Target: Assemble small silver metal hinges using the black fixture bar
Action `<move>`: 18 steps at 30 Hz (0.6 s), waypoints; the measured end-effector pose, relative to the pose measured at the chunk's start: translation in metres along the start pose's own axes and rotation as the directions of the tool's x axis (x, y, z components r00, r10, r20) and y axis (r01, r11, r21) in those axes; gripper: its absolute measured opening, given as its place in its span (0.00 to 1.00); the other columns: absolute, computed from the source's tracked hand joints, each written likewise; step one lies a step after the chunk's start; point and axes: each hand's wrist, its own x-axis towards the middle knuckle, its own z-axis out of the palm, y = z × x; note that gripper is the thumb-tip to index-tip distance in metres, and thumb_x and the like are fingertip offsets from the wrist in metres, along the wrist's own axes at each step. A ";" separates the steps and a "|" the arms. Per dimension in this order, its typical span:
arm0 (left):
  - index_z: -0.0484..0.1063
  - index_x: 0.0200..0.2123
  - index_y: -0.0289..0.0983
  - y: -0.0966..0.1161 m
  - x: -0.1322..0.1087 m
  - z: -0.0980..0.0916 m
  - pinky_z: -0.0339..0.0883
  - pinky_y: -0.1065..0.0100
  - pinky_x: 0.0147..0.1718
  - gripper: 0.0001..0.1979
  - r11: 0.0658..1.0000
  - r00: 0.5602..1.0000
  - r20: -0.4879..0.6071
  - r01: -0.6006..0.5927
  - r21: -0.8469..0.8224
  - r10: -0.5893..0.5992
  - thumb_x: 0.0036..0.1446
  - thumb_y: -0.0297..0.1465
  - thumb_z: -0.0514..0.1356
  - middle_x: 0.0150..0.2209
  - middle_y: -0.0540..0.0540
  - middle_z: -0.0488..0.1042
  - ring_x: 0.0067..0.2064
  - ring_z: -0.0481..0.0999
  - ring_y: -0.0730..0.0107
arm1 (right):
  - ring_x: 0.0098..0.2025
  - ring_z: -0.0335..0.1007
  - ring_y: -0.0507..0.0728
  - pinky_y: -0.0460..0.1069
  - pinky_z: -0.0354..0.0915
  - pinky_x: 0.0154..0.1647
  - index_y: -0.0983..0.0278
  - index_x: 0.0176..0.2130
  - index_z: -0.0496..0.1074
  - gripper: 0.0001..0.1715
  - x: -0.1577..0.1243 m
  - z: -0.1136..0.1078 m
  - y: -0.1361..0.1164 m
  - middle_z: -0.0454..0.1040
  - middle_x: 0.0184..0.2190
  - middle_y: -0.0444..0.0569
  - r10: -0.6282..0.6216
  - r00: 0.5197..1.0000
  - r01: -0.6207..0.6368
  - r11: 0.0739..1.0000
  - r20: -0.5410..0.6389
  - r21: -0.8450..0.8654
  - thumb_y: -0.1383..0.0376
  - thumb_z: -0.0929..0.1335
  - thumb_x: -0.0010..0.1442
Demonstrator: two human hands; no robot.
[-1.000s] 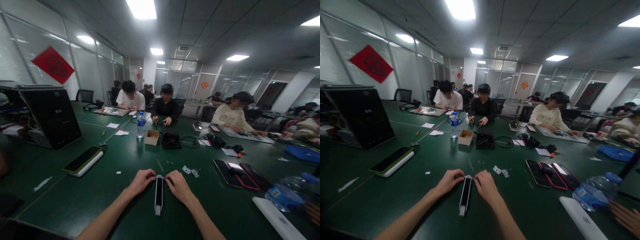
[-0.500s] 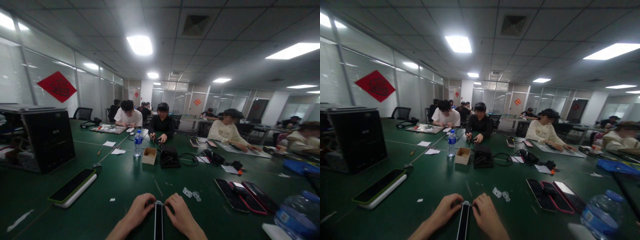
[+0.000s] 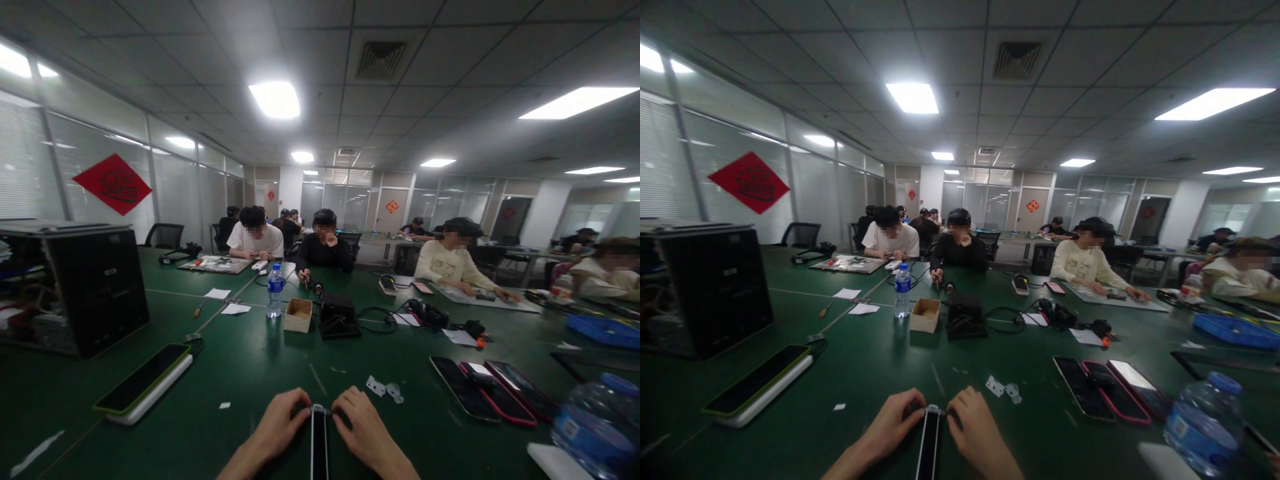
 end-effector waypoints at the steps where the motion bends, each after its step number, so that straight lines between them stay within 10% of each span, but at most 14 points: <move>1: 0.71 0.37 0.38 0.000 0.000 0.000 0.62 0.71 0.37 0.07 1.000 1.000 -0.002 0.001 -0.002 -0.001 0.58 0.32 0.54 0.36 0.50 0.74 0.36 0.71 0.69 | 0.43 0.65 0.57 0.51 0.60 0.43 0.61 0.38 0.72 0.11 0.000 0.000 0.000 0.72 0.38 0.48 -0.001 1.000 0.001 1.000 0.001 0.000 0.72 0.63 0.58; 18: 0.68 0.34 0.36 0.003 0.004 -0.002 0.64 0.73 0.35 0.07 0.998 1.000 0.011 -0.028 -0.052 0.029 0.60 0.31 0.53 0.34 0.49 0.75 0.35 0.73 0.70 | 0.42 0.64 0.57 0.51 0.61 0.42 0.63 0.38 0.72 0.10 -0.001 0.002 0.003 0.72 0.38 0.48 -0.039 0.999 0.038 0.997 -0.011 -0.074 0.71 0.63 0.59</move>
